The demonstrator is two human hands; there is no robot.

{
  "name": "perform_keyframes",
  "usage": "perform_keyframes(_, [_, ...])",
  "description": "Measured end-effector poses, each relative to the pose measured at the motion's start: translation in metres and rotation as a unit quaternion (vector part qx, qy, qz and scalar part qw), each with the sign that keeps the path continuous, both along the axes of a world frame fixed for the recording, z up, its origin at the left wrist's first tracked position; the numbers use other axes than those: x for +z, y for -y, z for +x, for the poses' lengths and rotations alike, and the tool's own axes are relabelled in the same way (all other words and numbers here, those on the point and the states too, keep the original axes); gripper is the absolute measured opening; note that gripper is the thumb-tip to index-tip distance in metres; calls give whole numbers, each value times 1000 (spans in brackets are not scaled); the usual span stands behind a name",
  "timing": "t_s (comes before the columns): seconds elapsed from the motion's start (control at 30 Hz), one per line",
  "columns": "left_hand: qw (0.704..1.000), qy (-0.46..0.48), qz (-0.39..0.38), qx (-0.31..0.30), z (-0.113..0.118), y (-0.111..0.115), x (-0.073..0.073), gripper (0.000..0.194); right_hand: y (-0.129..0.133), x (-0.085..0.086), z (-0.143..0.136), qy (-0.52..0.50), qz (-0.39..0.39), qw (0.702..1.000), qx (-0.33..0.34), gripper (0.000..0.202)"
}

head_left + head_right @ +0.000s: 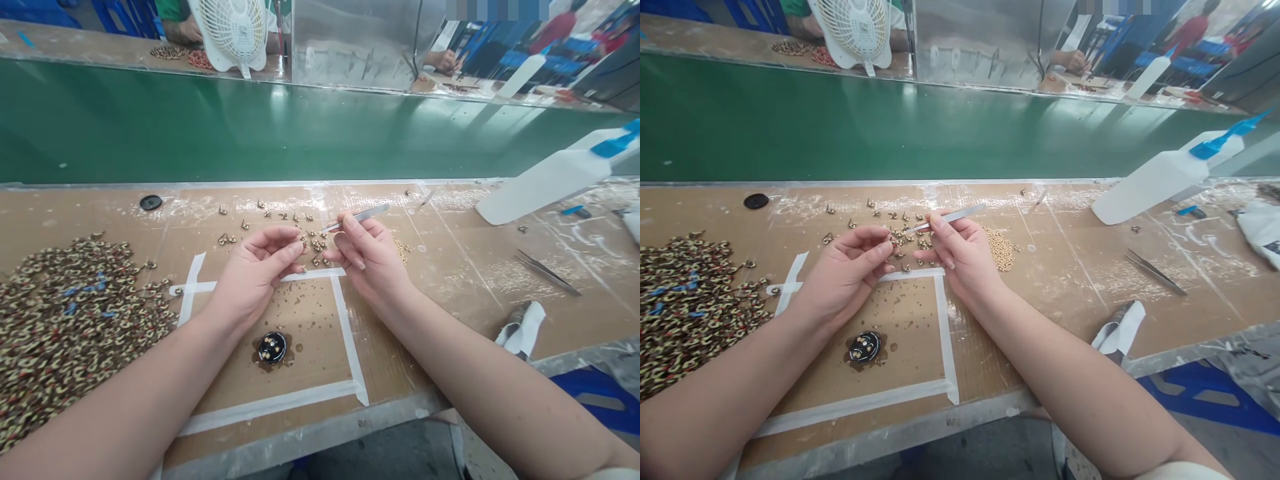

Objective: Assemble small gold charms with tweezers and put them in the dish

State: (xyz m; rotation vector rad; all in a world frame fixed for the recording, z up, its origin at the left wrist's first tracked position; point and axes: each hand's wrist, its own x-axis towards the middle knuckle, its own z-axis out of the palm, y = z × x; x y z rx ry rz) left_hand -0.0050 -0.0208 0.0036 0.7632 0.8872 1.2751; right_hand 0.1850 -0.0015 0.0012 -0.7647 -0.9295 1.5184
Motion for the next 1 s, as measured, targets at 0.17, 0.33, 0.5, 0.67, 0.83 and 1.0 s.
perform_keyframes(0.17, [1000,-2,8,-5,0,1,1,26,5,5,-5,49,27,996,-65,36])
perform_keyframes(0.33, [997,-40,61,18,3,5,1,19,16,11,-10,80,44,991,-98,35])
perform_keyframes(0.5, [993,-64,93,25,3,8,0,15,19,10,-10,102,56,987,-114,32])
perform_keyframes(0.67, [990,-90,104,38,3,8,-3,13,18,8,-10,121,74,982,-124,30])
perform_keyframes(0.83, [985,-104,116,67,5,9,-2,14,18,5,-9,135,82,979,-129,25])
perform_keyframes(1.0, [981,-123,123,87,6,10,-1,18,18,3,-10,135,78,978,-136,25])
